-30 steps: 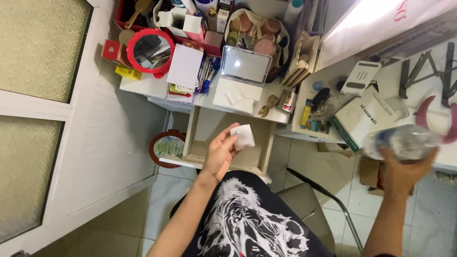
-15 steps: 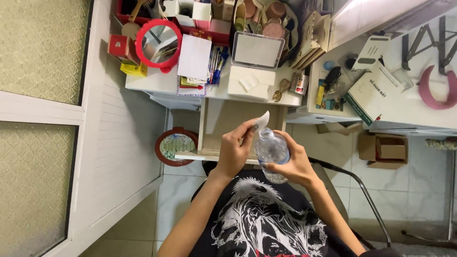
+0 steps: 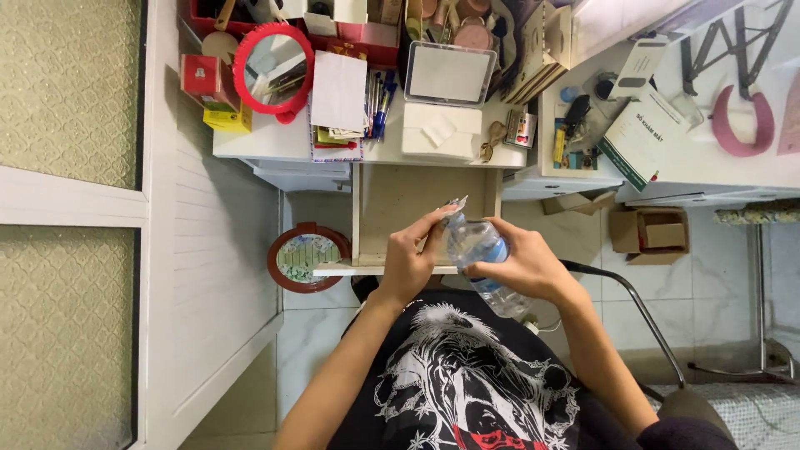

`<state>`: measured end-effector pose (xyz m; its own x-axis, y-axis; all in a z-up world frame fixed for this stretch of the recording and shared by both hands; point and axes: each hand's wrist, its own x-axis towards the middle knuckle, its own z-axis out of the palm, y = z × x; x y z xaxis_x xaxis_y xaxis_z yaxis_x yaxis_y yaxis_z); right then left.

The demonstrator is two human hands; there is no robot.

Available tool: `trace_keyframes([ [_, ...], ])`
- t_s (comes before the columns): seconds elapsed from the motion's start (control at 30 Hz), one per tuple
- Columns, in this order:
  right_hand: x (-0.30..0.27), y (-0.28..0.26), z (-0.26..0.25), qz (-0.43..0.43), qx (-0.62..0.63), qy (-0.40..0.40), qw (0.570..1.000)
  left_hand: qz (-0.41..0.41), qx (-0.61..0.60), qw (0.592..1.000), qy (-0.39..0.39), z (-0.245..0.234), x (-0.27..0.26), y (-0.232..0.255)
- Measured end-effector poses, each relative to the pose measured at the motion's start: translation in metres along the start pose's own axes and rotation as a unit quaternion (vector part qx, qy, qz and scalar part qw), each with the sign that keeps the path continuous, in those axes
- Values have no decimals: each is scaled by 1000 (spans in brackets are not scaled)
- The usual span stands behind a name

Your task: The person removes items from a cluttered desk, pours water onto a tissue, and wipes the inside of an open drawer. They repeatedly wet the tissue and wipe the drawer interior, discarding debris into a nearby bin.

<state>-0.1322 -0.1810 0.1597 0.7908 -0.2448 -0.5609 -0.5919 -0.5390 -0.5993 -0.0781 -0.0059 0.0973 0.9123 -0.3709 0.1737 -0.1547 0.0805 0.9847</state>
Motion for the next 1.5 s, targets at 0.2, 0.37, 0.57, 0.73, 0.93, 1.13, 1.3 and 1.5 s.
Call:
trace_keyframes([
  [0.2, -11, -38, -10, 88, -74, -38, 993, -80, -30, 996, 12, 1, -5, -19],
  [0.37, 1, -25, -13, 108, -111, -49, 987, -120, -23, 992, 11, 4, -3, -18],
  [0.57, 14, 19, 13, 9, 36, 72, 997, 47, 51, 996, -50, 13, 30, -2],
  [0.73, 36, 67, 16, 31, 176, 167, 970, -104, -59, 993, -9, 56, 43, -19],
  [0.93, 65, 180, -79, 6, 217, 324, 921, -393, -332, 834, 201, 63, 27, -85],
  [1.13, 112, 314, -212, 58, 86, 527, 844, -423, -241, 824, 290, 73, 8, -115],
  [1.3, 174, 403, -292, 55, 90, 582, 806, -454, -208, 789, 358, 99, 13, -109],
  [1.5, 217, 449, -322, 114, 89, 593, 792, -462, -207, 794, 338, 127, 7, -125],
])
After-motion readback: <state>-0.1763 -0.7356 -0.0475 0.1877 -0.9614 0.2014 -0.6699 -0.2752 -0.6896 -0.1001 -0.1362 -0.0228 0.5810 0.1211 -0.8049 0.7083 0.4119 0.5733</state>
